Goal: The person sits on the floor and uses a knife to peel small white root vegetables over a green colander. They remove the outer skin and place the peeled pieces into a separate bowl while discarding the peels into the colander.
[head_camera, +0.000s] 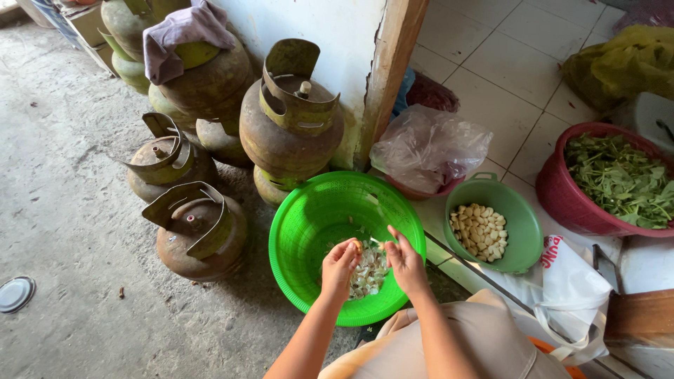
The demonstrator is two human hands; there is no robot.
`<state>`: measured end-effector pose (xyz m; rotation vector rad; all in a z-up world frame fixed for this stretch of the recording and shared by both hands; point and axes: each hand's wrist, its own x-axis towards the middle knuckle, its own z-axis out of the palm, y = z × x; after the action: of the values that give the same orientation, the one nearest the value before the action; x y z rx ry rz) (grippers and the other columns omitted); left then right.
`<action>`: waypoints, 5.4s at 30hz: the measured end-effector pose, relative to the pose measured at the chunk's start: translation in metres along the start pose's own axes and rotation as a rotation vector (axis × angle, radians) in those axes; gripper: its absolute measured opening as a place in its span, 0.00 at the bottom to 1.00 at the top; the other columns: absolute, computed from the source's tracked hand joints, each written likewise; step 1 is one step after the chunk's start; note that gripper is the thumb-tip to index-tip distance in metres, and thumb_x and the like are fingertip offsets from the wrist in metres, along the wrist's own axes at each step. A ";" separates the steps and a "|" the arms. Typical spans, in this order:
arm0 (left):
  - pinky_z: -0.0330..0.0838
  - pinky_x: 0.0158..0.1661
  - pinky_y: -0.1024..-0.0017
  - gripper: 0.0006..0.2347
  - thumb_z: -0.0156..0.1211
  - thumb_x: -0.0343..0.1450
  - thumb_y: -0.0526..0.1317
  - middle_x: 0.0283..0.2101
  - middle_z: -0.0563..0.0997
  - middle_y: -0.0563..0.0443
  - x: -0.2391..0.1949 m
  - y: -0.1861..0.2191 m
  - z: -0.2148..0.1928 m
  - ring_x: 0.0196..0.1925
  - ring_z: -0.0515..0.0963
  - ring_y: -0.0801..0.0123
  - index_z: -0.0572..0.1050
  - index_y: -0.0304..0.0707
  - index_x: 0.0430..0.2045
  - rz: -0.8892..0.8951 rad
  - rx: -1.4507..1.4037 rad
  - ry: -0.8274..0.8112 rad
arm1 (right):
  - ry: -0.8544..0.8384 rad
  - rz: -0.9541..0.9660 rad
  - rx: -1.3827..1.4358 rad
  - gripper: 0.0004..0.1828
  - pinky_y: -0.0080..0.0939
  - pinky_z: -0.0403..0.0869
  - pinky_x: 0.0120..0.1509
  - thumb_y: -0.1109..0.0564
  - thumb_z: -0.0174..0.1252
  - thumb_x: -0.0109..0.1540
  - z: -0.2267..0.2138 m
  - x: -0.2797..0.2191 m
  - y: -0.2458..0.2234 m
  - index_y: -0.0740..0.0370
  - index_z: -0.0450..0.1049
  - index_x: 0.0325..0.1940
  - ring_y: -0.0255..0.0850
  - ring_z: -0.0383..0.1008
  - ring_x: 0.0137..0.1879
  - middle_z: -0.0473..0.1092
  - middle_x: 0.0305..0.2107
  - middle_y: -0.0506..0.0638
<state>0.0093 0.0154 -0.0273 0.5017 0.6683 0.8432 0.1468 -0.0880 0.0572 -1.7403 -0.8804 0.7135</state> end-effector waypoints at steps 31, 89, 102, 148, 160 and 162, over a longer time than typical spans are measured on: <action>0.80 0.43 0.74 0.09 0.59 0.73 0.34 0.38 0.86 0.47 -0.022 0.012 0.041 0.38 0.84 0.73 0.81 0.23 0.42 0.207 0.326 0.015 | -0.009 -0.306 -0.059 0.11 0.37 0.76 0.42 0.57 0.57 0.67 0.027 -0.019 -0.029 0.65 0.75 0.50 0.36 0.78 0.40 0.80 0.40 0.53; 0.78 0.45 0.76 0.13 0.67 0.70 0.35 0.42 0.83 0.50 -0.024 0.047 0.036 0.42 0.82 0.75 0.77 0.32 0.46 0.018 0.154 -0.273 | -0.281 -0.030 0.407 0.29 0.27 0.58 0.23 0.57 0.57 0.66 -0.006 -0.019 -0.041 0.59 0.64 0.72 0.26 0.59 0.22 0.69 0.26 0.44; 0.78 0.46 0.75 0.14 0.66 0.71 0.39 0.41 0.84 0.49 -0.028 0.049 0.031 0.41 0.83 0.73 0.78 0.30 0.48 -0.015 0.266 -0.311 | -0.105 0.009 0.293 0.19 0.27 0.58 0.23 0.56 0.53 0.69 -0.004 -0.010 -0.018 0.57 0.76 0.64 0.25 0.57 0.22 0.63 0.22 0.40; 0.76 0.40 0.78 0.10 0.55 0.75 0.38 0.36 0.82 0.55 -0.044 0.045 0.056 0.36 0.78 0.80 0.78 0.31 0.44 0.120 0.469 -0.299 | -0.003 -0.178 0.307 0.11 0.30 0.71 0.44 0.56 0.66 0.61 -0.001 -0.023 -0.032 0.66 0.77 0.43 0.29 0.70 0.38 0.75 0.33 0.45; 0.72 0.34 0.78 0.08 0.61 0.74 0.40 0.28 0.81 0.55 -0.037 0.047 0.046 0.30 0.77 0.78 0.79 0.32 0.31 0.117 0.532 -0.289 | -0.140 -0.033 0.513 0.09 0.29 0.58 0.29 0.56 0.64 0.64 -0.006 -0.024 -0.018 0.66 0.78 0.43 0.27 0.57 0.26 0.69 0.26 0.41; 0.70 0.33 0.78 0.09 0.61 0.75 0.40 0.27 0.80 0.55 -0.036 0.044 0.045 0.29 0.75 0.78 0.79 0.32 0.30 0.125 0.531 -0.292 | -0.130 -0.046 0.504 0.10 0.29 0.58 0.30 0.56 0.64 0.63 -0.006 -0.025 -0.018 0.65 0.78 0.42 0.26 0.57 0.26 0.68 0.26 0.41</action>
<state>0.0019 0.0052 0.0439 1.1330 0.5902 0.6846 0.1330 -0.1079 0.0777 -1.2335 -0.7450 0.9346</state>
